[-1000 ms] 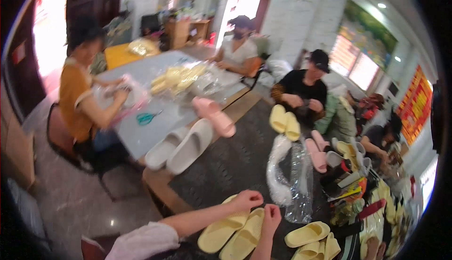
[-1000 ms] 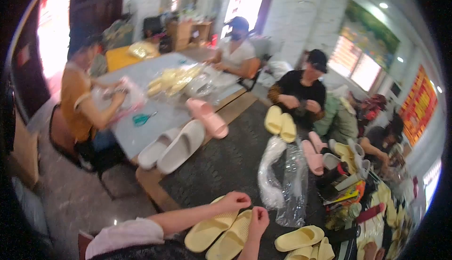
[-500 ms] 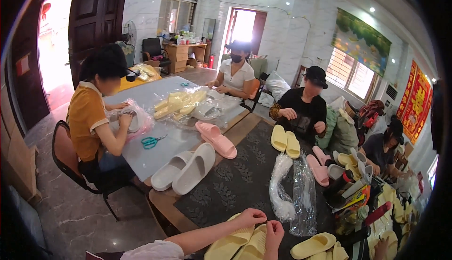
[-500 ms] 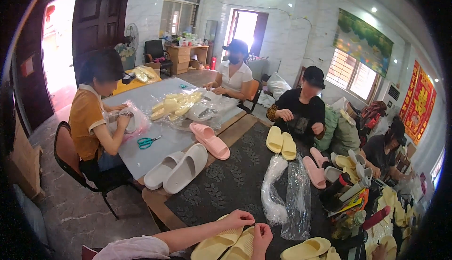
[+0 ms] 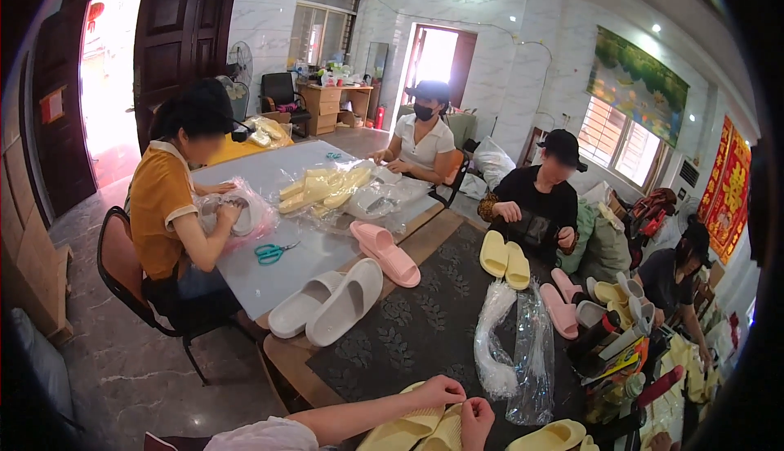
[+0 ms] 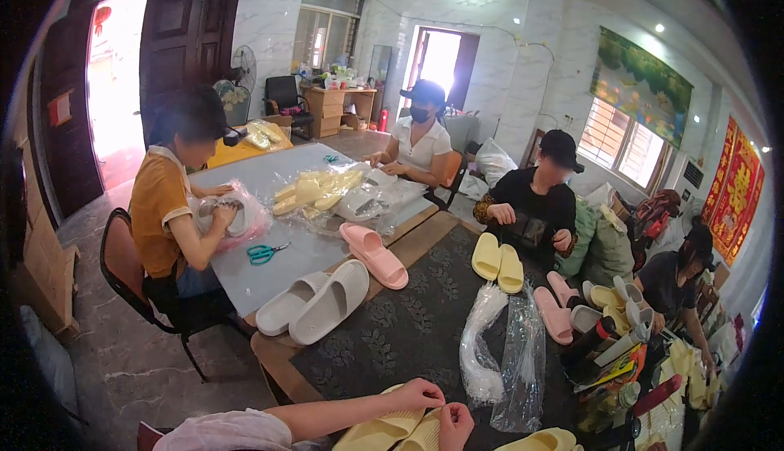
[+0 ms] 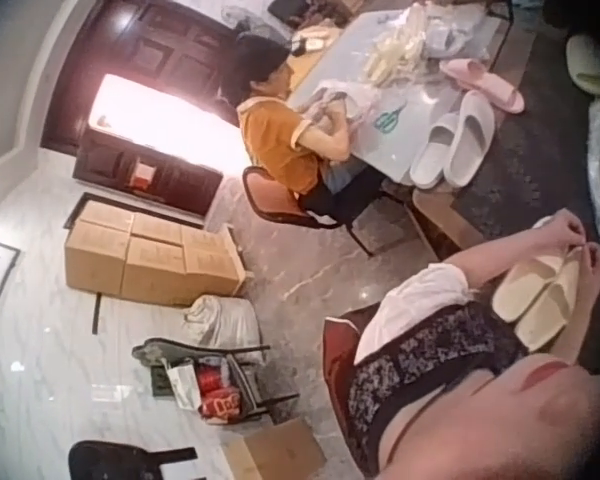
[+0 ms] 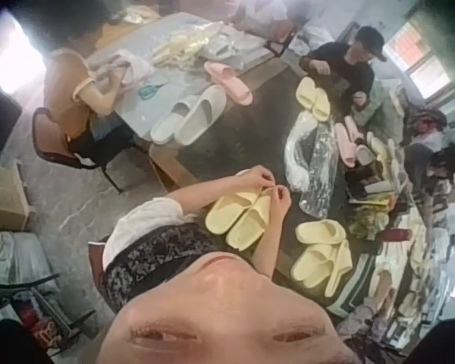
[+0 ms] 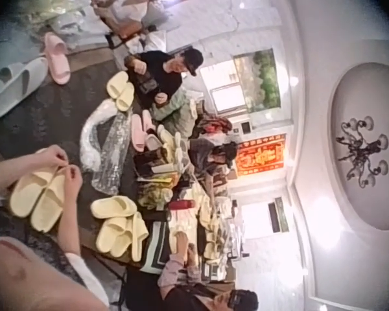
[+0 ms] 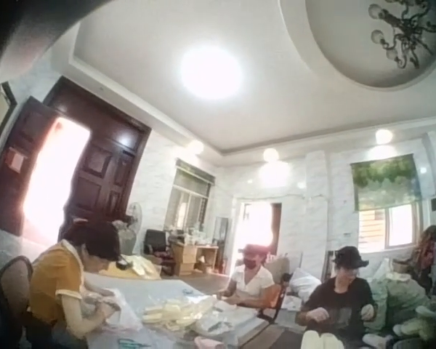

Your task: Inspecting and pairing slippers at a processing table in a manufacturing facility.

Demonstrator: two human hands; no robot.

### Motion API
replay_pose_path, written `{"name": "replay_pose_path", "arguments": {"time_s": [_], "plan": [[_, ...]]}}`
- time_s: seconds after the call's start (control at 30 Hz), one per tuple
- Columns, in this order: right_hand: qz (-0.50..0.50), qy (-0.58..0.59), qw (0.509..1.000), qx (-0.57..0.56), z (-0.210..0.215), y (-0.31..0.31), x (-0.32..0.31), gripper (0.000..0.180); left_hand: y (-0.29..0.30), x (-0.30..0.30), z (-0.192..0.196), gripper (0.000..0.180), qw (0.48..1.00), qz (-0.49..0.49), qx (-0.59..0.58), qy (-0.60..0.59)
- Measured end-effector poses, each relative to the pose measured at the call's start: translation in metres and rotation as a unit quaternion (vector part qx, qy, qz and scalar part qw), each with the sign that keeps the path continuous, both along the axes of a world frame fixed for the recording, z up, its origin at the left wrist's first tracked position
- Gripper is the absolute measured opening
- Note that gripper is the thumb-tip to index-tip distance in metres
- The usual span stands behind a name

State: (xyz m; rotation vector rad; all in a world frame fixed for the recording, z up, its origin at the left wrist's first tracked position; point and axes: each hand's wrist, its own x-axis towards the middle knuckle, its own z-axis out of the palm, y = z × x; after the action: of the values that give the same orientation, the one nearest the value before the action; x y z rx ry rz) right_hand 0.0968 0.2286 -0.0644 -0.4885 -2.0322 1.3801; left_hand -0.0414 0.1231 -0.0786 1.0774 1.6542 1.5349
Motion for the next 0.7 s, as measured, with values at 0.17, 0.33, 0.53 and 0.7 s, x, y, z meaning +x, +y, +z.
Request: {"name": "replay_pose_path", "arguments": {"time_s": [0.17, 0.33, 0.53, 0.7], "plan": [[0.014, -0.013, 0.999, -0.051, 0.003, -0.005, 0.000, 0.011, -0.006, 0.003, 0.002, 0.021, 1.000, 0.015, -0.009, 0.018], [-0.042, 0.029, 0.992, -0.117, -0.012, 0.005, 0.006, 0.007, 0.003, 0.009, 0.006, 0.022, 1.000, 0.003, 0.019, 0.000], [0.001, 0.002, 0.987, -0.161, 0.005, -0.003, 0.001, 0.018, -0.007, 0.014, 0.038, 0.018, 0.990, 0.075, -0.092, -0.073], [0.029, -0.004, 0.997, -0.073, -0.002, -0.004, -0.010, 0.013, -0.008, 0.000, 0.023, 0.011, 0.996, 0.042, -0.022, -0.080]]}}
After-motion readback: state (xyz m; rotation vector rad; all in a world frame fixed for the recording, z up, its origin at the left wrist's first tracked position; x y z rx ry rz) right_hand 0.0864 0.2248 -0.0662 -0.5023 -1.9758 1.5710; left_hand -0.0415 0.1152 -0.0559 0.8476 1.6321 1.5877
